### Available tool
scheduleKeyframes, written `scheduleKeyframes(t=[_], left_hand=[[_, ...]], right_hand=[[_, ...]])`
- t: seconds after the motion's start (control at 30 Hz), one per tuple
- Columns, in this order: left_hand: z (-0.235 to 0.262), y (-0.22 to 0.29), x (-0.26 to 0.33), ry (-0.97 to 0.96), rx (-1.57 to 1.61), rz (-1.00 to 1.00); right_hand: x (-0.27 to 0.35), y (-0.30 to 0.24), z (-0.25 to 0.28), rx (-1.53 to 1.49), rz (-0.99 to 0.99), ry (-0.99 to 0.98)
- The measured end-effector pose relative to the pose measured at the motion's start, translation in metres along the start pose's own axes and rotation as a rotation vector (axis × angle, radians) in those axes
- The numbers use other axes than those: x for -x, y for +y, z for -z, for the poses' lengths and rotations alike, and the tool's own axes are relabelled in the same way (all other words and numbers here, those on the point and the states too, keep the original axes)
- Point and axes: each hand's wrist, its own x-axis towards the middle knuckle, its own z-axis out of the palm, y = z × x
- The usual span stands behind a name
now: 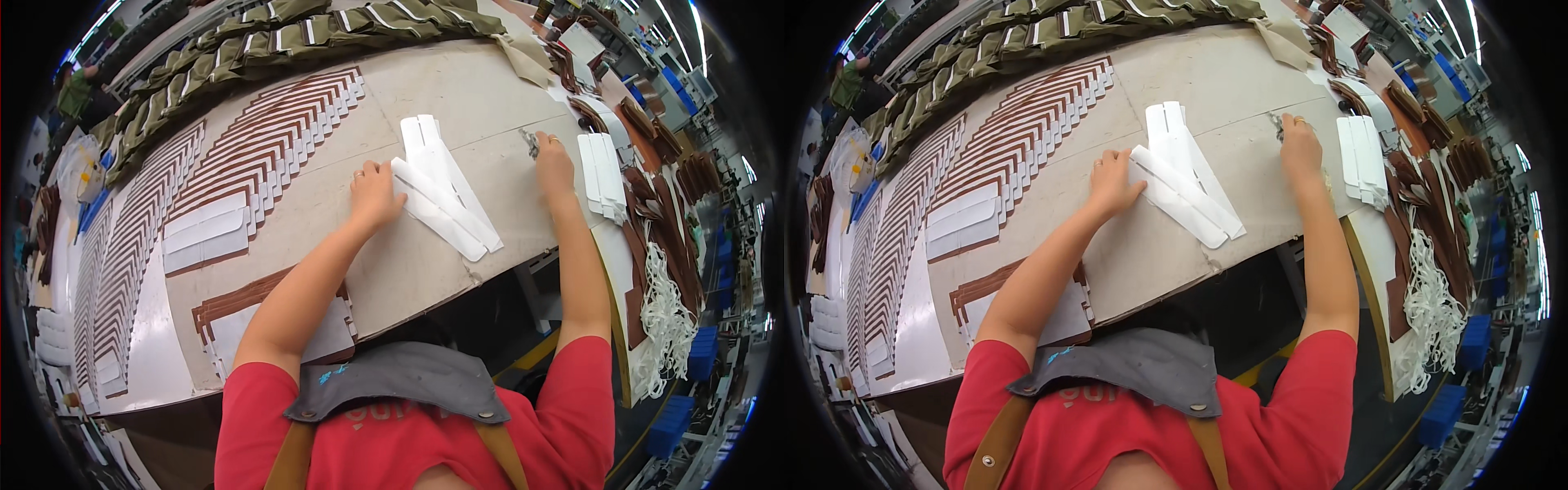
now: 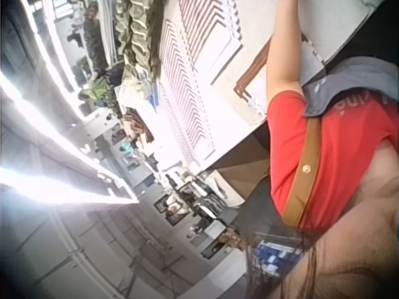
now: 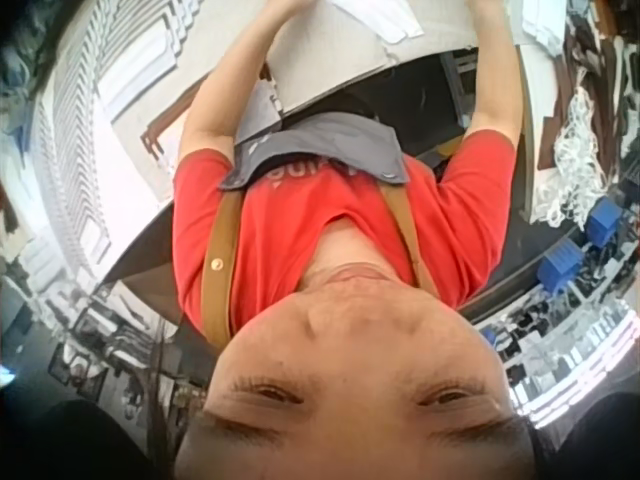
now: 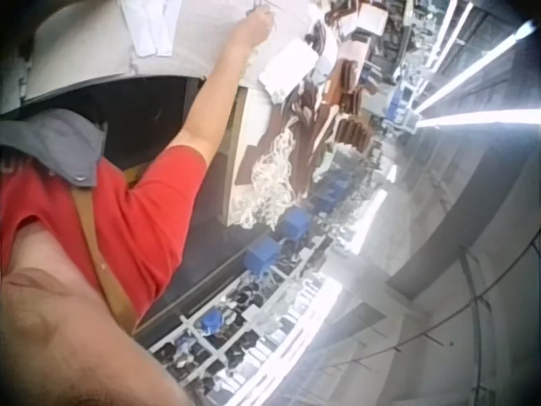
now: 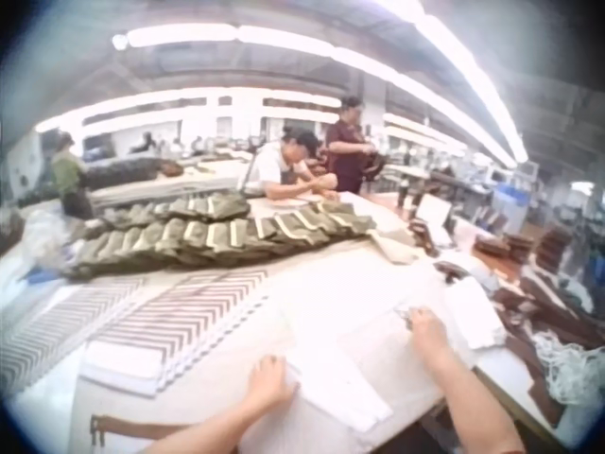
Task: The person assembles small paper components by applying glue to white strips and attaching them to brown rectangular frames. They handle the items one at a time, pressing the glued parts into place and stacking the finished units on the table.
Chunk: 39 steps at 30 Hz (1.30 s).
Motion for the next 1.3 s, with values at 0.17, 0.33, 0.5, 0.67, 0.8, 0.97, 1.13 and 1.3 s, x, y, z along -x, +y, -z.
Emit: scheduleKeyframes(t=[0.17, 0.33, 0.5, 0.67, 0.8, 0.97, 1.13, 1.3], left_hand=[[-0.008, -0.019, -0.026, -0.082, 0.114, 0.061], [-0.004, -0.016, -0.025, -0.172, 0.148, 0.063], [-0.003, -0.018, -0.012, -0.059, 0.520, 0.023], [0.084, -0.031, 0.005, -0.269, 1.038, -0.016], [0.117, -0.069, -0.001, -0.381, 0.762, 0.031], [0.082, -0.077, 0.002, -0.015, 0.690, 0.147], [0.111, -0.070, 0.016, 0.047, 1.100, 0.057], [0.214, -0.038, 0.066, -0.129, 1.590, -0.510]], right_hand=[[0.004, -0.013, -0.026, -0.252, -0.023, -0.008], [0.017, -0.084, -0.014, -0.663, -0.057, -0.330], [0.015, -0.099, -0.042, -0.797, -0.120, -0.346], [0.001, -0.119, -0.049, -0.627, -0.159, -0.437], [-0.006, -0.144, -0.040, -0.441, -0.199, -0.521], [-0.010, -0.142, -0.049, -0.626, -0.264, -0.531], [0.005, -0.119, -0.065, -0.831, -0.309, -0.341], [0.013, -0.077, -0.070, -0.806, -0.302, -0.248]])
